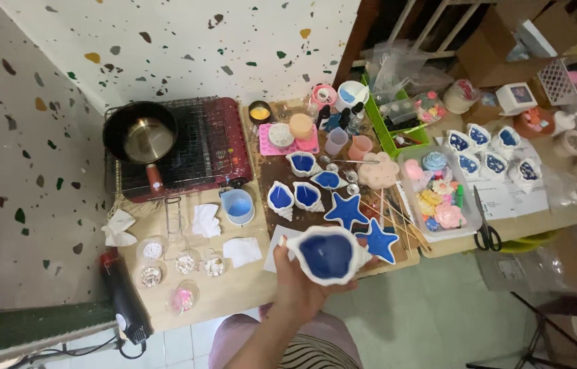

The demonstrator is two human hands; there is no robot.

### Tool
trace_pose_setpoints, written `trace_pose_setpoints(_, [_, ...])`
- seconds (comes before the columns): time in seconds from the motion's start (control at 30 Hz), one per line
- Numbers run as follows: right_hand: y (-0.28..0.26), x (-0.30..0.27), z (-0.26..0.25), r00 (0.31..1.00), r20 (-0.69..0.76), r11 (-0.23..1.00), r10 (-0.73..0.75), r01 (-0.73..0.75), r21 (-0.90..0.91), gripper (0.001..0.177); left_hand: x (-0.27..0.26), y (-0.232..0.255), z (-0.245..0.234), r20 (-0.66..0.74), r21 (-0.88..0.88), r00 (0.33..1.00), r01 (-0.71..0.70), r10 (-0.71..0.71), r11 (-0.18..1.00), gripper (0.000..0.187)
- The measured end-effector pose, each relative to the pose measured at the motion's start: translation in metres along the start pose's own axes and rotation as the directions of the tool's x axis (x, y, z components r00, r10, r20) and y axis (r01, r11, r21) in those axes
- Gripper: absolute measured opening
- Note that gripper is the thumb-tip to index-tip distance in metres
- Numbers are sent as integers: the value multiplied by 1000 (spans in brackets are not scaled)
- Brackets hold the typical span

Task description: Preparing and finishing decorative candles using molds and a heat gun.

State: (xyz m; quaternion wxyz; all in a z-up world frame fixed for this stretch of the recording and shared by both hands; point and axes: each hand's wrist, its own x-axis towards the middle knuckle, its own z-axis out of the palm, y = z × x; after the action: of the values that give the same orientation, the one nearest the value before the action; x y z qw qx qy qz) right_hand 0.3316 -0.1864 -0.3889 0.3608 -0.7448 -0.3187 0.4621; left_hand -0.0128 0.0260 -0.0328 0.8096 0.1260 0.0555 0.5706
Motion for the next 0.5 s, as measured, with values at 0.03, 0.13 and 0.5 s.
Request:
trace_pose_setpoints(0.03, [22, 21, -10, 993, 28, 988, 114, -116, 101, 47, 3, 2, -7, -80, 49, 991, 112, -108, 992, 94])
trace_pose_setpoints(0.13, [51, 118, -29, 897, 183, 821, 402, -441, 362, 68, 8, 7, -31, -217, 93, 942, 282, -257, 955, 94])
trace_pose_setpoints(0.5, [-310, -14, 107, 929, 248, 839, -274, 357, -411, 59, -23, -52, -221, -551, 46, 702, 565, -451, 824, 85])
